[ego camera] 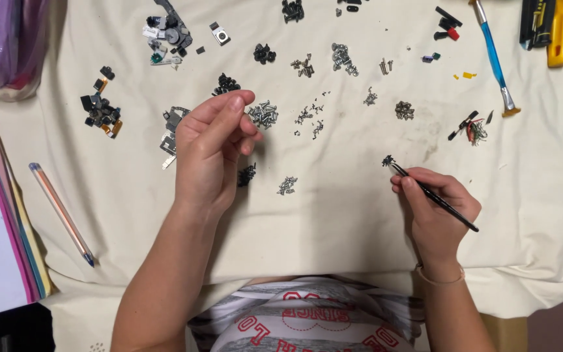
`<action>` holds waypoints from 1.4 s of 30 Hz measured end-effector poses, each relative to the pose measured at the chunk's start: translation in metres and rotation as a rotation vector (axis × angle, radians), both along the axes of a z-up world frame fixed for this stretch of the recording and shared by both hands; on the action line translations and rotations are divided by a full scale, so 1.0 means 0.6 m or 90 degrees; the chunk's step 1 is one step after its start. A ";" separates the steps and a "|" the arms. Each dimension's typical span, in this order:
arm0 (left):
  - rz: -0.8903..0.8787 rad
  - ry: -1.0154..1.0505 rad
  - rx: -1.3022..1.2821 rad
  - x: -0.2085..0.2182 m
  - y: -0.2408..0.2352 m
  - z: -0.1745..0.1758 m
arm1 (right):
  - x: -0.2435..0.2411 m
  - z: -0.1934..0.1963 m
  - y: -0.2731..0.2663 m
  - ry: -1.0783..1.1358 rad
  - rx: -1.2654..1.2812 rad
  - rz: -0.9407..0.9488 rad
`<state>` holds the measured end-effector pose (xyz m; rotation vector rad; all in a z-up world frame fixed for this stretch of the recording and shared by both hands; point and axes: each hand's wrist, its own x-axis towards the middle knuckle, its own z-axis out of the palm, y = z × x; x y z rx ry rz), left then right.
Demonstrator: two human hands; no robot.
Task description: The person sorts small electronic components, such as screws and connectors, on a white cloth surface. They use tweezers to pick up and organize the items into small piles.
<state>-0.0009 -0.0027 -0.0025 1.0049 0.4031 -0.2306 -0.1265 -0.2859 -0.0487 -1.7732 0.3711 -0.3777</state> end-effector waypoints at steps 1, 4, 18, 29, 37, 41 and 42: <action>0.000 0.000 0.001 -0.001 0.000 0.000 | -0.001 0.002 0.002 0.000 0.001 0.000; -0.005 0.003 -0.005 0.001 0.000 0.000 | 0.003 0.006 0.005 0.006 0.004 -0.010; -0.003 -0.009 -0.029 -0.001 0.002 0.004 | 0.104 0.005 0.122 -0.016 -0.046 0.205; -0.020 -0.016 -0.032 -0.002 0.003 0.006 | 0.099 -0.006 0.111 -0.040 -0.042 0.191; -0.020 -0.010 -0.023 -0.001 0.001 0.007 | 0.105 -0.005 0.111 -0.001 -0.025 0.182; -0.021 0.000 -0.013 0.000 0.001 0.008 | 0.107 0.000 0.113 -0.006 -0.010 0.192; -0.022 0.003 -0.009 -0.001 0.001 0.008 | 0.107 0.000 0.113 -0.007 -0.009 0.193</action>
